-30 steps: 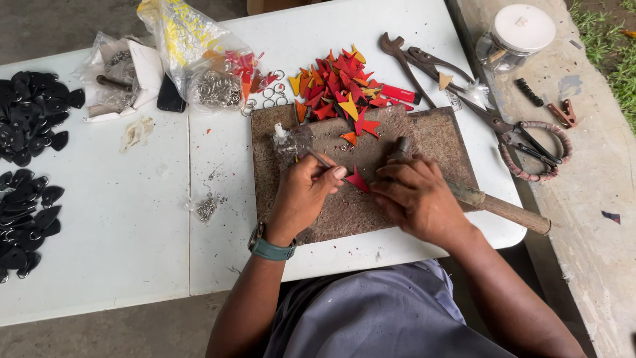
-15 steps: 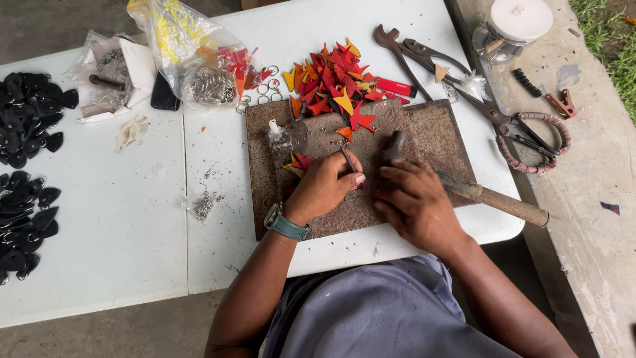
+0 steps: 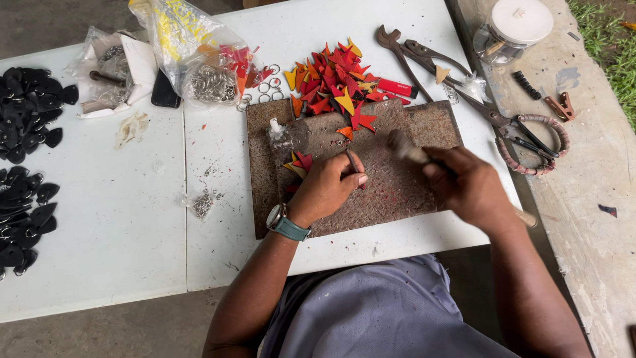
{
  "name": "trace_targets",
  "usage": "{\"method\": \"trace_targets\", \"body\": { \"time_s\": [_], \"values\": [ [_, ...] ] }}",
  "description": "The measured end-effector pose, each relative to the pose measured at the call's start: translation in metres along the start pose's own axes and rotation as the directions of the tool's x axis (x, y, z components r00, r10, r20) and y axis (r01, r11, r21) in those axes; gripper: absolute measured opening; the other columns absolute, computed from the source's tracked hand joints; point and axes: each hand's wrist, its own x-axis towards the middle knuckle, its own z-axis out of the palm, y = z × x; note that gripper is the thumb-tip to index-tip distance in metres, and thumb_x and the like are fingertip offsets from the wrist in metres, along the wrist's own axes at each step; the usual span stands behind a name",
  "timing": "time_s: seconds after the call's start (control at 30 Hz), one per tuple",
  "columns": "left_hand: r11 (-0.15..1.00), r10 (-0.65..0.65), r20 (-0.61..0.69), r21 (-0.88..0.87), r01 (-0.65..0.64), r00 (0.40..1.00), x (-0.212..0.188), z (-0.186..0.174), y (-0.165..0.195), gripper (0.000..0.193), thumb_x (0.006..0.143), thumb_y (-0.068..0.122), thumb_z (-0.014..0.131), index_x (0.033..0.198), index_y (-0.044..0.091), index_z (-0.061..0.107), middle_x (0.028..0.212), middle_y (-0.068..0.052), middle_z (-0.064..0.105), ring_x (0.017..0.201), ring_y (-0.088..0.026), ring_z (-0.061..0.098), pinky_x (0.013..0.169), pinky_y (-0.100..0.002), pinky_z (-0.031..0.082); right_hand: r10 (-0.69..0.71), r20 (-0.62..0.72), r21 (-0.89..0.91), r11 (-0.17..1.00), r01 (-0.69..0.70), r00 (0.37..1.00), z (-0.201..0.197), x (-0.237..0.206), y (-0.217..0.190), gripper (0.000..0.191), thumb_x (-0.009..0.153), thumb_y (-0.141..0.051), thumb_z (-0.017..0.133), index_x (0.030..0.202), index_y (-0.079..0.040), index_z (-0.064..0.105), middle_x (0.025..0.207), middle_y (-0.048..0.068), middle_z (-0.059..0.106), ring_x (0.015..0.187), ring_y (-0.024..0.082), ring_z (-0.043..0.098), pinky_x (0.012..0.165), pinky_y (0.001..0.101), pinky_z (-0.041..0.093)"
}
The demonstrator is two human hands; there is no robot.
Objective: The person hammers small, colorful, triangular metal pieces on a wooden block using a hammer and a metal punch. They repeatedly position the pieces, strike them, and then place the finished items into a pile. The person also briefly handles a small white container.
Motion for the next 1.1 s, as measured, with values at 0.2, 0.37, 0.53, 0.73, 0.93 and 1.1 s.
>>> {"method": "trace_targets", "body": {
  "time_s": [0.2,0.37,0.53,0.73,0.93,1.1],
  "values": [
    [0.997,-0.008,0.066,0.077,0.003,0.998,0.001,-0.002,0.010,0.015,0.094,0.014,0.070,0.096,0.002,0.062,0.082,-0.011,0.073,0.075,-0.025,0.075,0.069,-0.038,0.057,-0.033,-0.047,-0.073,0.997,0.030,0.998,-0.030,0.016,0.006,0.053,0.084,-0.029,0.085,0.125,-0.002,0.065,0.068,0.011,0.065,0.059,0.021,0.066,0.056,0.0376,0.053],
    [0.990,0.031,0.092,0.133,-0.043,0.995,0.002,-0.004,0.015,0.016,0.094,0.015,0.071,0.095,0.002,0.061,0.082,-0.014,0.073,0.077,-0.029,0.074,0.069,-0.041,0.055,-0.227,-0.214,-0.157,0.968,0.196,0.950,-0.053,0.034,-0.011,0.037,0.105,-0.024,0.075,0.135,-0.005,0.062,0.078,0.005,0.067,0.062,0.014,0.067,0.061,0.0310,0.054],
    [0.984,0.100,0.107,0.139,-0.115,0.989,-0.001,-0.002,0.015,0.017,0.097,0.016,0.068,0.097,0.002,0.059,0.082,-0.017,0.069,0.082,-0.038,0.070,0.070,-0.046,0.052,-0.367,-0.039,-0.425,0.848,0.317,0.929,-0.043,0.041,-0.049,0.040,0.094,-0.026,0.080,0.128,-0.012,0.064,0.071,0.006,0.069,0.053,0.024,0.065,0.049,0.0369,0.051],
    [0.974,0.137,0.104,0.166,-0.153,0.985,-0.001,0.000,0.013,0.016,0.097,0.014,0.068,0.097,0.002,0.058,0.083,-0.017,0.069,0.084,-0.040,0.068,0.073,-0.049,0.051,-0.350,-0.029,-0.488,0.822,0.293,0.936,-0.052,0.037,-0.043,0.029,0.109,-0.036,0.072,0.127,-0.017,0.060,0.078,0.004,0.067,0.060,0.023,0.066,0.052,0.0361,0.050],
    [0.966,0.142,0.129,0.199,-0.166,0.981,0.000,0.002,0.010,0.013,0.094,0.013,0.068,0.096,0.003,0.059,0.084,-0.018,0.069,0.083,-0.039,0.069,0.073,-0.050,0.052,-0.337,0.134,-0.662,0.669,0.337,0.932,-0.055,0.037,-0.046,0.034,0.100,-0.036,0.075,0.130,-0.023,0.063,0.068,0.003,0.065,0.051,0.022,0.063,0.050,0.0371,0.050],
    [0.922,0.249,0.109,0.277,-0.270,0.962,-0.003,0.008,0.006,0.016,0.096,0.013,0.066,0.100,0.001,0.058,0.086,-0.020,0.068,0.085,-0.042,0.066,0.074,-0.053,0.051,-0.445,-0.183,-0.514,0.804,0.300,0.877,-0.074,0.031,-0.039,0.020,0.105,-0.023,0.074,0.108,-0.009,0.061,0.081,0.010,0.066,0.057,0.026,0.061,0.050,0.0387,0.048]
  ]
}}
